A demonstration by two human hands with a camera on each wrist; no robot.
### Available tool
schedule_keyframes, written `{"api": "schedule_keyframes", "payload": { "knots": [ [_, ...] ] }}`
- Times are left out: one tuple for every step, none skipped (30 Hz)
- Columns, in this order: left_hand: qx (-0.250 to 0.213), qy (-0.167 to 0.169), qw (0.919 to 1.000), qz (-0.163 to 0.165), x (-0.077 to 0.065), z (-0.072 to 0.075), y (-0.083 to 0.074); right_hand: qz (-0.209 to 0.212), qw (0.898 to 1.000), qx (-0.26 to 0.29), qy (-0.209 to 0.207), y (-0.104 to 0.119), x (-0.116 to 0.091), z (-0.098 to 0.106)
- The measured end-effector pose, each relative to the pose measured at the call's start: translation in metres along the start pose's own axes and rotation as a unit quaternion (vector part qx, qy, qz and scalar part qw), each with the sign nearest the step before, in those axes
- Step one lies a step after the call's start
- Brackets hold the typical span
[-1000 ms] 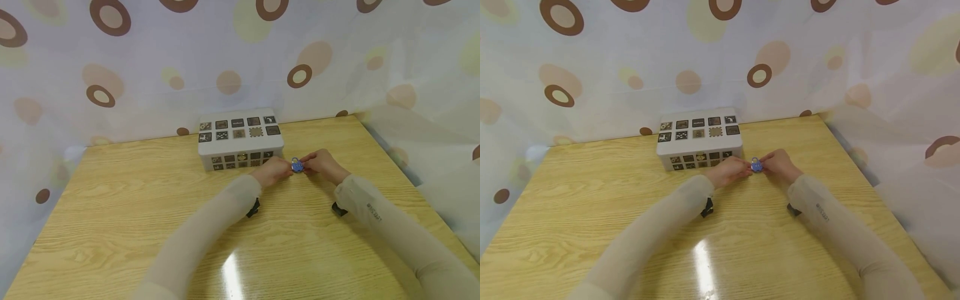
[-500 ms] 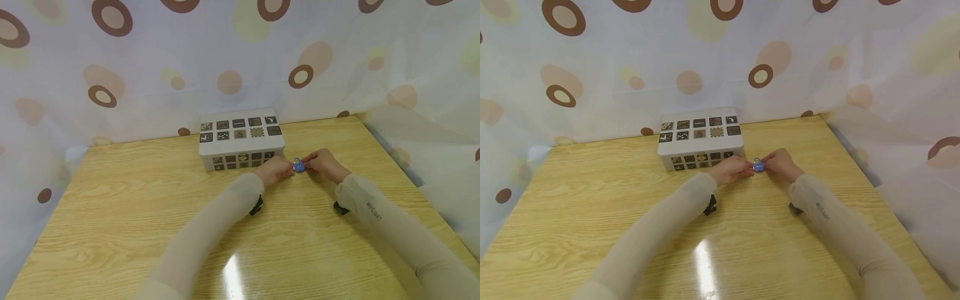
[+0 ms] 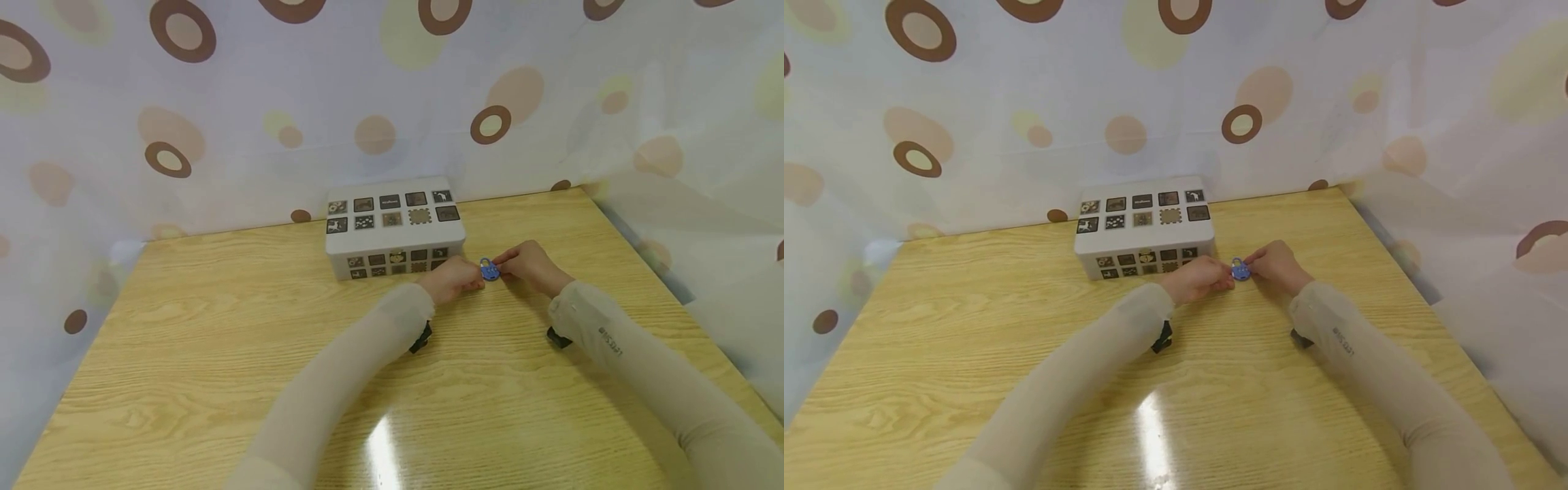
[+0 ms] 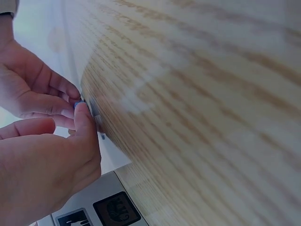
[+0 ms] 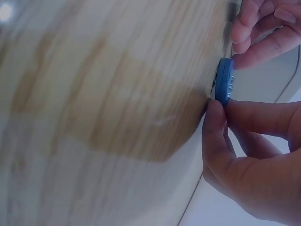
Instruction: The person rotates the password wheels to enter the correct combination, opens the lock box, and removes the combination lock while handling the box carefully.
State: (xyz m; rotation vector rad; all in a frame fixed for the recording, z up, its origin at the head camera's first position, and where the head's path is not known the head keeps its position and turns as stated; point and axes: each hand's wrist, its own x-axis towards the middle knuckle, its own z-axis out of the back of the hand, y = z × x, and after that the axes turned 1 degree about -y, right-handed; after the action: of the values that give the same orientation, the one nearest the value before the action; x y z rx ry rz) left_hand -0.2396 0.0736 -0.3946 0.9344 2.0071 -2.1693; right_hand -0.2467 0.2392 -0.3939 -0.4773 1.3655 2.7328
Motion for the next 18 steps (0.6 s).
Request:
{"api": "schedule_keyframes", "payload": {
  "knots": [
    [-0.002,-0.002,1.0000,0.000,0.0006,-0.0002,0.0004,0.001,1.000,-0.003,-0.001,-0.0001,-0.0001,0.0003],
    [-0.001,-0.002,1.0000,0.000,0.0007,-0.0003,0.0004,0.001,1.000,-0.005,-0.003,-0.0004,0.0000,0.0005],
    [-0.002,-0.004,1.0000,0.000,0.0013,-0.0003,0.0007,0.000,1.000,-0.005,-0.005,-0.0004,0.0000,0.0003],
    [-0.003,-0.002,1.0000,-0.001,0.0015,0.0000,0.0010,-0.002,1.000,-0.005,-0.007,-0.0007,0.0001,0.0002],
    [-0.006,0.000,1.0000,-0.001,0.0015,0.0004,0.0014,-0.003,1.000,-0.004,-0.009,-0.0007,-0.0002,0.0000],
    [-0.007,0.003,1.0000,-0.002,0.0013,0.0010,0.0017,-0.004,1.000,-0.003,-0.010,-0.0013,0.0001,-0.0001],
    [-0.011,0.005,0.9999,-0.003,0.0009,0.0015,0.0019,-0.005,1.000,0.000,-0.010,-0.0016,0.0000,-0.0002],
    [-0.011,0.009,0.9999,-0.003,0.0004,0.0021,0.0021,-0.007,1.000,0.001,-0.010,-0.0019,0.0000,-0.0004],
    [-0.013,0.010,0.9999,-0.003,-0.0001,0.0026,0.0023,-0.007,1.000,0.003,-0.009,-0.0022,0.0000,-0.0005],
    [-0.012,0.012,0.9998,-0.003,-0.0003,0.0030,0.0026,-0.006,1.000,0.004,-0.008,-0.0023,-0.0001,-0.0005],
    [-0.013,0.013,0.9998,-0.004,-0.0007,0.0033,0.0027,-0.006,1.000,0.006,-0.007,-0.0024,-0.0001,-0.0006],
    [-0.012,0.015,0.9998,-0.005,-0.0009,0.0034,0.0028,-0.006,1.000,0.004,-0.006,-0.0027,0.0001,-0.0005],
    [-0.011,0.015,0.9998,-0.005,-0.0009,0.0036,0.0030,-0.007,1.000,0.003,-0.006,-0.0027,0.0000,-0.0005],
    [-0.010,0.014,0.9998,-0.006,-0.0010,0.0035,0.0030,-0.008,1.000,0.002,-0.006,-0.0027,0.0000,-0.0006],
    [-0.008,0.012,0.9999,-0.007,-0.0010,0.0034,0.0030,-0.008,1.000,0.000,-0.005,-0.0028,0.0002,-0.0004],
    [-0.008,0.011,0.9999,-0.009,-0.0011,0.0033,0.0030,-0.010,1.000,0.001,-0.006,-0.0029,0.0004,-0.0005],
    [-0.007,0.009,0.9999,-0.010,-0.0017,0.0033,0.0030,-0.012,1.000,0.004,-0.005,-0.0032,0.0006,-0.0005],
    [-0.008,0.008,0.9999,-0.011,-0.0013,0.0032,0.0034,-0.013,1.000,0.003,-0.006,-0.0032,0.0003,-0.0005]
  ]
}}
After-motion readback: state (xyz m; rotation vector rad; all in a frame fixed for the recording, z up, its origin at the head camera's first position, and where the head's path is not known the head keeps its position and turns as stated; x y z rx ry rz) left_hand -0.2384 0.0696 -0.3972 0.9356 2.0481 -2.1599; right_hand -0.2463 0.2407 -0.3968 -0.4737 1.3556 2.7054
